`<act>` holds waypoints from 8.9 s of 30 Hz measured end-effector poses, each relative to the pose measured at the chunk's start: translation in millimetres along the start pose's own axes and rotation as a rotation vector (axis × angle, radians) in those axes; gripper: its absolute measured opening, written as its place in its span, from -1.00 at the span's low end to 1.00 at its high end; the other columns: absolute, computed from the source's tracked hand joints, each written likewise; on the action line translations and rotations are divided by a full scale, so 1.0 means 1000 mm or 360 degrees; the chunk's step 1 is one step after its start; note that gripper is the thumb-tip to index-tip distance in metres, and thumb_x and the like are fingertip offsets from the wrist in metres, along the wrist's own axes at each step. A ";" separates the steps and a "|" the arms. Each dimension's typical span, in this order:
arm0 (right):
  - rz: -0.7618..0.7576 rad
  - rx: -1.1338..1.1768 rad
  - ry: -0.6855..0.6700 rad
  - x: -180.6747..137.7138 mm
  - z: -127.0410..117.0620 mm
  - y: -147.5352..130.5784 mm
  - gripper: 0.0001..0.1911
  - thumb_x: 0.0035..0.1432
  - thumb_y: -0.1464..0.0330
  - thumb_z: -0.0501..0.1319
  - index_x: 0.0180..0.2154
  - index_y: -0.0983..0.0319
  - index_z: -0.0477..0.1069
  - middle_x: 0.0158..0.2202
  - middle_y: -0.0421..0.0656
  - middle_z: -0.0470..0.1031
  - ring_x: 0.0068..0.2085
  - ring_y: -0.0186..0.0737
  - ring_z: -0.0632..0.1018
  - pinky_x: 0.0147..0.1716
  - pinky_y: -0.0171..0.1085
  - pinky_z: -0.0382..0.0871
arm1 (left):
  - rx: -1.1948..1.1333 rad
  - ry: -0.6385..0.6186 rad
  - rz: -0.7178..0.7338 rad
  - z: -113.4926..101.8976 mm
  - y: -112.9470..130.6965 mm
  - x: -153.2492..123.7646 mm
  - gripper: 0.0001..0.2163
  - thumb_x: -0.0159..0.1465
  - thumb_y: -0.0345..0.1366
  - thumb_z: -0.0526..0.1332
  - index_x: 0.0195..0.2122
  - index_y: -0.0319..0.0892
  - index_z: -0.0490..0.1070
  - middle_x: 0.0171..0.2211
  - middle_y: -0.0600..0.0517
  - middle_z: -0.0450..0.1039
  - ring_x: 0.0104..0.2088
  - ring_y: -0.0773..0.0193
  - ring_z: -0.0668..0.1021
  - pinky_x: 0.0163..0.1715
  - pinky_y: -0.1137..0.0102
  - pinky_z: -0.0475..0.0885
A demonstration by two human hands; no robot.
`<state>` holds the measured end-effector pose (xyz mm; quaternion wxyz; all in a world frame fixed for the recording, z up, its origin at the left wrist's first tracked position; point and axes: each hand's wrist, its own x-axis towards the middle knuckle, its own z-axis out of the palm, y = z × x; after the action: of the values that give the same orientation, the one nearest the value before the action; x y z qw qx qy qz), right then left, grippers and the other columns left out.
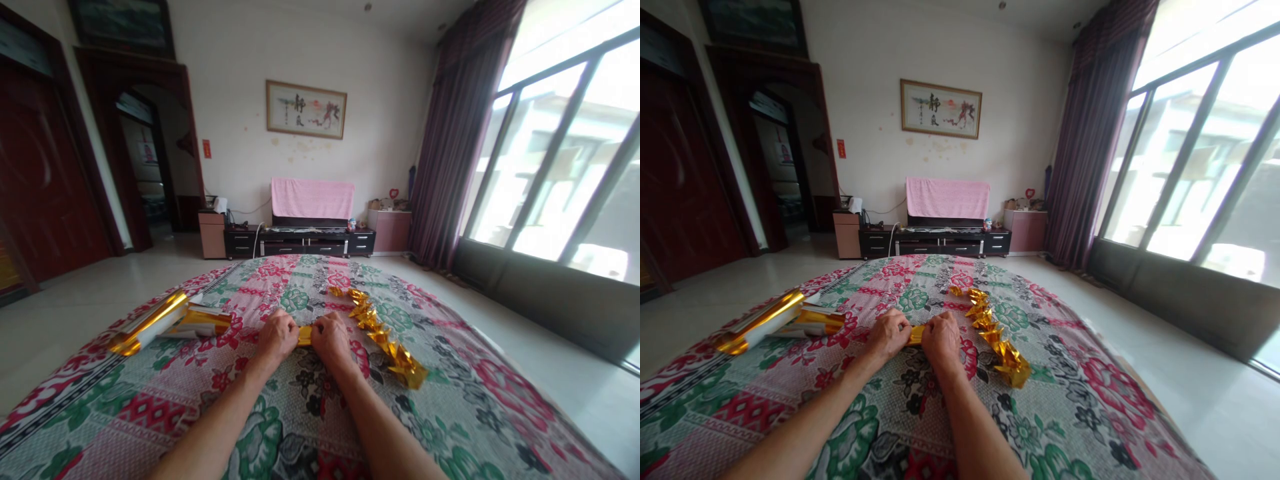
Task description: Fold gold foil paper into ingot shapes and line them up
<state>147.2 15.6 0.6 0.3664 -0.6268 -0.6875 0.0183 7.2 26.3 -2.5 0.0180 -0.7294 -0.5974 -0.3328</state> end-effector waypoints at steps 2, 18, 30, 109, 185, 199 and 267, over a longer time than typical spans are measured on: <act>-0.0006 -0.0027 -0.0005 0.000 0.001 0.000 -0.78 0.00 0.44 0.08 -0.48 0.26 0.51 -0.36 -0.08 0.45 -0.29 -0.26 0.42 -0.29 -0.39 0.21 | 0.0043 -0.0006 0.0011 -0.001 0.002 0.000 -0.86 0.06 -0.43 0.10 -0.59 -0.19 0.40 -0.43 -0.02 0.38 -0.36 0.30 0.43 -0.32 0.45 0.29; 0.0027 -0.0054 -0.0036 -0.003 0.001 -0.001 -0.79 0.04 0.43 0.07 -0.46 0.25 0.47 -0.34 -0.07 0.41 -0.29 -0.22 0.40 -0.33 -0.34 0.20 | 0.0095 -0.0027 0.0014 0.000 0.003 -0.002 -0.91 0.07 -0.43 0.08 -0.50 -0.19 0.35 -0.41 -0.03 0.34 -0.32 0.25 0.43 -0.30 0.41 0.29; -0.0065 -0.0029 -0.0050 -0.002 0.001 0.000 -0.77 0.08 0.41 0.07 -0.44 0.21 0.50 -0.32 -0.09 0.42 -0.25 -0.23 0.40 -0.27 -0.34 0.18 | -0.0016 -0.0079 0.0095 0.002 -0.004 0.001 -0.88 0.07 -0.42 0.11 -0.50 -0.17 0.43 -0.40 -0.02 0.36 -0.30 0.26 0.43 -0.26 0.42 0.30; -0.0418 -0.0092 -0.0405 -0.019 -0.022 0.011 -0.78 0.17 0.41 -0.02 -0.22 0.15 0.36 -0.12 -0.15 0.33 -0.17 -0.26 0.35 -0.17 -0.30 0.13 | -0.0181 -0.0762 0.0312 -0.019 -0.037 0.001 -0.61 -0.03 -0.41 0.06 -0.16 -0.07 0.42 0.06 0.03 0.21 0.03 0.20 0.34 0.05 0.38 0.18; 0.0509 0.2132 -0.0301 0.001 -0.009 -0.004 -0.79 -0.12 0.23 0.18 -0.50 0.27 0.34 -0.72 -0.35 0.20 -0.67 -0.47 0.17 -0.65 -0.43 0.00 | -0.1180 -0.0187 -0.0042 -0.025 -0.004 0.004 -0.48 0.08 -0.40 0.05 0.12 -0.19 0.17 -0.18 -0.02 0.42 -0.56 0.48 0.40 -0.48 0.51 0.36; 0.0780 0.2338 -0.0461 0.004 -0.011 0.001 -0.75 -0.20 0.29 0.26 -0.38 0.23 0.40 -0.48 -0.24 0.47 -0.45 -0.31 0.48 -0.45 -0.35 0.33 | -0.1012 -0.0259 0.0319 -0.027 0.002 0.000 -0.81 0.10 -0.30 0.16 -0.29 -0.13 0.52 -0.15 0.00 0.45 -0.14 0.26 0.48 -0.10 0.43 0.36; 0.0388 0.2253 -0.0605 -0.005 -0.006 0.004 -0.65 -0.09 0.19 0.28 -0.24 0.22 0.50 -0.26 -0.13 0.53 -0.31 -0.30 0.50 -0.27 -0.31 0.34 | -0.1460 -0.0045 -0.0169 -0.023 0.006 0.004 -0.61 0.00 -0.25 0.24 -0.12 -0.22 0.41 -0.41 0.05 0.42 -0.42 0.34 0.46 -0.36 0.47 0.38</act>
<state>153.5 9.6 0.6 0.5527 -0.2986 -0.4883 0.6058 2.0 18.3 19.0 -0.3317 -0.6349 -0.4251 -0.5533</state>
